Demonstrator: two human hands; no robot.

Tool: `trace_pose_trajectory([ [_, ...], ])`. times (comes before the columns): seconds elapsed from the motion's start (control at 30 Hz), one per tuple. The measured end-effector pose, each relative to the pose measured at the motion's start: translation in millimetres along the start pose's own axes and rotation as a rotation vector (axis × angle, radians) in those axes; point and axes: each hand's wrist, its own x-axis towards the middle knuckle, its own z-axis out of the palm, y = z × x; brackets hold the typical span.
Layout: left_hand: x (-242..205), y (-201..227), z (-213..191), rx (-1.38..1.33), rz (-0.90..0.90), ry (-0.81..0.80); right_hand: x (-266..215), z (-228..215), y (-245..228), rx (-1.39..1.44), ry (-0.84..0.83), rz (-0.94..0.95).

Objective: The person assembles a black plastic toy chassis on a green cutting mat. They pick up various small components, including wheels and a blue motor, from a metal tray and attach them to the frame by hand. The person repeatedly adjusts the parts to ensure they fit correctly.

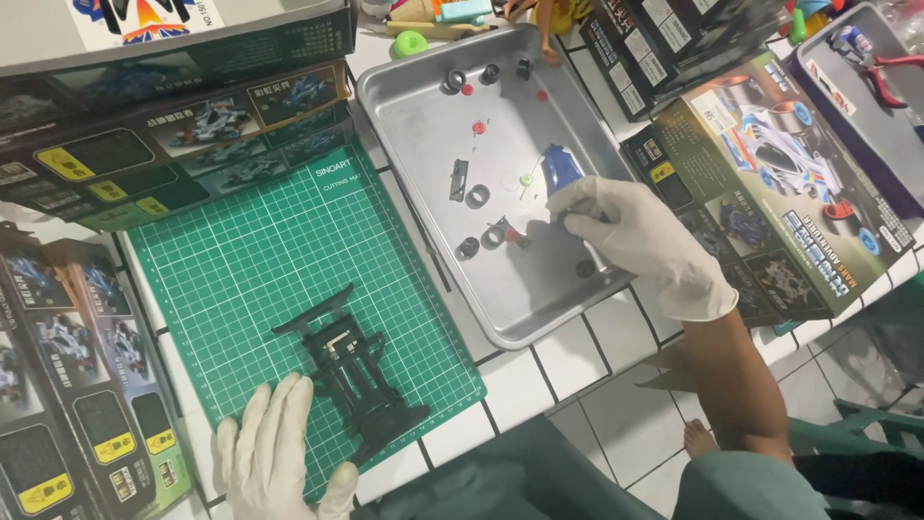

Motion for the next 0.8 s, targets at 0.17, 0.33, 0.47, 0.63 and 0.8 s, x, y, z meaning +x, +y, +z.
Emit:
trace_pose_trajectory([
  [0.17, 1.5, 3.7, -3.7, 0.007, -0.022, -0.022, 11.2, 35.7, 43.8, -0.314, 0.072, -0.442],
  [0.33, 3.8, 2.4, -3.5, 0.017, 0.019, -0.011, 16.1, 38.3, 52.1, -0.244, 0.223, -0.556],
  [0.47, 5.0, 4.9, -5.4, 0.003, 0.003, 0.001, 9.7, 18.8, 36.3, -0.233, -0.004, -0.245],
  [0.63, 6.5, 5.4, -5.8, -0.003, -0.001, 0.005, 17.4, 9.3, 38.4, -0.177, -0.056, -0.575],
  [0.8, 0.1, 6.8, -8.7, -0.029, -0.071, -0.094, -2.2, 2.9, -46.7, -0.088, -0.138, -0.018],
])
